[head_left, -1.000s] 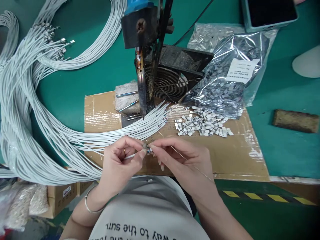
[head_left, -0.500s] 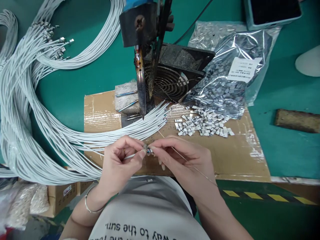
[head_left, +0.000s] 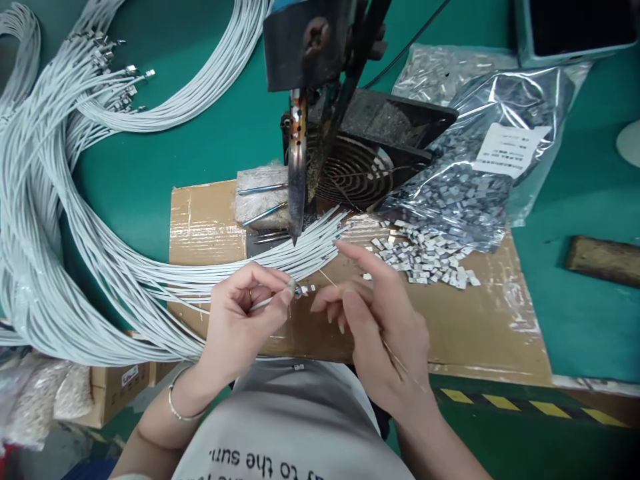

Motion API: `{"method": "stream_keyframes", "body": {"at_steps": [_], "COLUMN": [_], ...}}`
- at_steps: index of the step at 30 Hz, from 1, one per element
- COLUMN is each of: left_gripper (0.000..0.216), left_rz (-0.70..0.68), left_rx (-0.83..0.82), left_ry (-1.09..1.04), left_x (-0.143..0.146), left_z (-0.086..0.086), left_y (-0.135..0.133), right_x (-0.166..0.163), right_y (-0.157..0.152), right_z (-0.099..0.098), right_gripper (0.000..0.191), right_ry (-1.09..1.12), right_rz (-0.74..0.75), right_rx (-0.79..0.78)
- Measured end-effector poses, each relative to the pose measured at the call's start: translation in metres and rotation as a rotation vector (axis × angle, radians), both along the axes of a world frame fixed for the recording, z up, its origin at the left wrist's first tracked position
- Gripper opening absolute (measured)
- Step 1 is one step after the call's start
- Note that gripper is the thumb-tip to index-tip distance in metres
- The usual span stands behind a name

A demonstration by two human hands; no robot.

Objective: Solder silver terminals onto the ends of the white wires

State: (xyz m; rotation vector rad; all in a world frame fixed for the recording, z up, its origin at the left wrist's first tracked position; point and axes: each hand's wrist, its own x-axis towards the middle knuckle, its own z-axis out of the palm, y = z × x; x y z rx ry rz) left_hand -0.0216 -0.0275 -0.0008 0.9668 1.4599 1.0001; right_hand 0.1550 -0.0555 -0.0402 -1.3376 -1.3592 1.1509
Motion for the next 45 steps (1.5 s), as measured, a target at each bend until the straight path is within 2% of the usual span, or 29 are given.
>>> {"method": "stream_keyframes", "body": {"at_steps": [3,6,9,12,26,37,45], "left_gripper": [0.013,0.013,0.013,0.013,0.013,0.014,0.017], "left_rz": [0.032,0.051,0.059,0.079,0.105,0.118,0.125], "left_rx": [0.023,0.034,0.040,0.047,0.079,0.080,0.119], "left_ry": [0.001,0.007,-0.004,-0.008,0.013,-0.027,-0.095], "left_x": [0.001,0.002,0.002,0.004,0.010,0.009,0.011], "left_z": [-0.001,-0.001,-0.002,-0.003,0.006,0.003,0.001], "left_y": [0.004,0.007,0.010,0.013,0.022,0.031,0.037], "right_x": [0.002,0.003,0.002,0.001,-0.005,-0.010,-0.009], "right_y": [0.004,0.010,0.014,0.016,0.023,0.031,0.038], "right_z": [0.000,0.002,0.005,0.008,0.017,0.019,0.020], "right_gripper": [0.011,0.029,0.025,0.018,0.021,0.021,0.022], "right_ry": [-0.011,-0.012,0.050,0.106,0.287,0.306,0.327], "right_rz": [-0.022,-0.036,-0.022,-0.033,-0.086,-0.124,-0.128], "right_rx": [-0.010,0.048,0.094,0.067,-0.049,-0.097,-0.056]}}
